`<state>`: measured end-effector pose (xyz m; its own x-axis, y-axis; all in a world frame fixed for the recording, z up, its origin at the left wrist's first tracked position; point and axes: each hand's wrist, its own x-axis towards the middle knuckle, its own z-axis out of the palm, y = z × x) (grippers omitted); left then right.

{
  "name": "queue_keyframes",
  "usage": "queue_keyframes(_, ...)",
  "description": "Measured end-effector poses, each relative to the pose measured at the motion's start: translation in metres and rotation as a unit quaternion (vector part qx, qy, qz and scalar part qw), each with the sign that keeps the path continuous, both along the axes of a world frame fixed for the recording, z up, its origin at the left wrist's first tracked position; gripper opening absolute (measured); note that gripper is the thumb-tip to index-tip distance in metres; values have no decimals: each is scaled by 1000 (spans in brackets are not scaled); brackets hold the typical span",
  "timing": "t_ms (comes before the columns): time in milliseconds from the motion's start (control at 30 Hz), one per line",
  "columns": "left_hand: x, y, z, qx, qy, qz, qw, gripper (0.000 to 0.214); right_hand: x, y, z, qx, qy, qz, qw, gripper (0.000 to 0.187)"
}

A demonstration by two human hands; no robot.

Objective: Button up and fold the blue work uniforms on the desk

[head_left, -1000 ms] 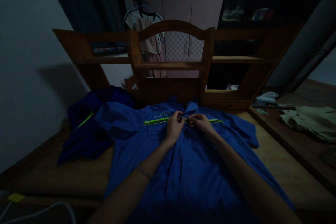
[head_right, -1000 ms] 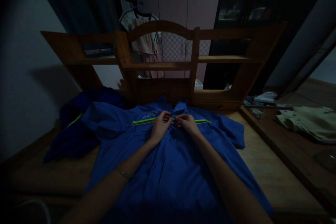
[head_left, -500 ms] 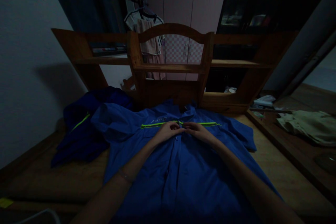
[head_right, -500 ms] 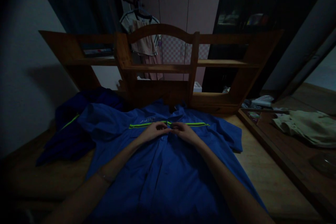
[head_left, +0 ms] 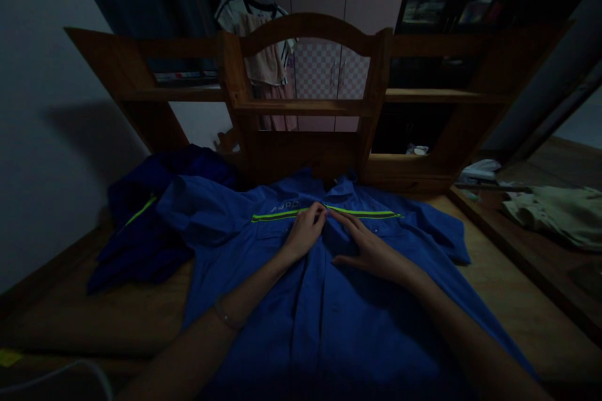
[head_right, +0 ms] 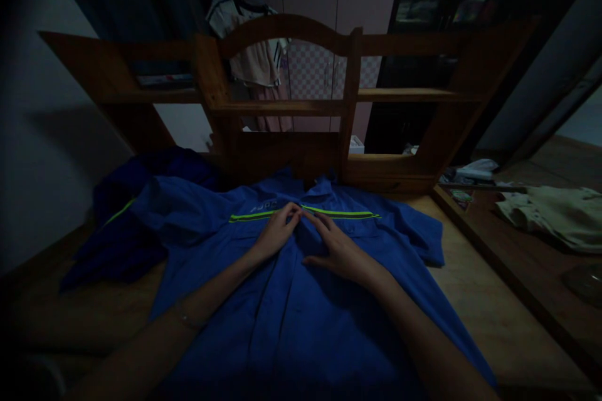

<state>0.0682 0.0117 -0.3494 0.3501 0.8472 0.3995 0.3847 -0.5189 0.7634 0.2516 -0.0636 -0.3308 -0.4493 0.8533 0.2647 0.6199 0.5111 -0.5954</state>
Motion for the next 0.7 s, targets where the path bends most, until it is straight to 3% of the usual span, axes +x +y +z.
queue_keyframes(200,-6,-4,0,-128,12,-136,982,25,-1,0,4,2,64,22,998,100)
queue_keyframes(267,-8,-4,0,-135,35,-173,975,24,-2,2,3,6,89,10,996,92)
queue_keyframes(433,-6,-8,1,-61,26,-104,992,33,-5,1,10,69,152,-79,983,22)
queue_keyframes(700,1,-10,-2,-127,-54,-102,985,33,-2,-2,16,55,96,-96,989,25)
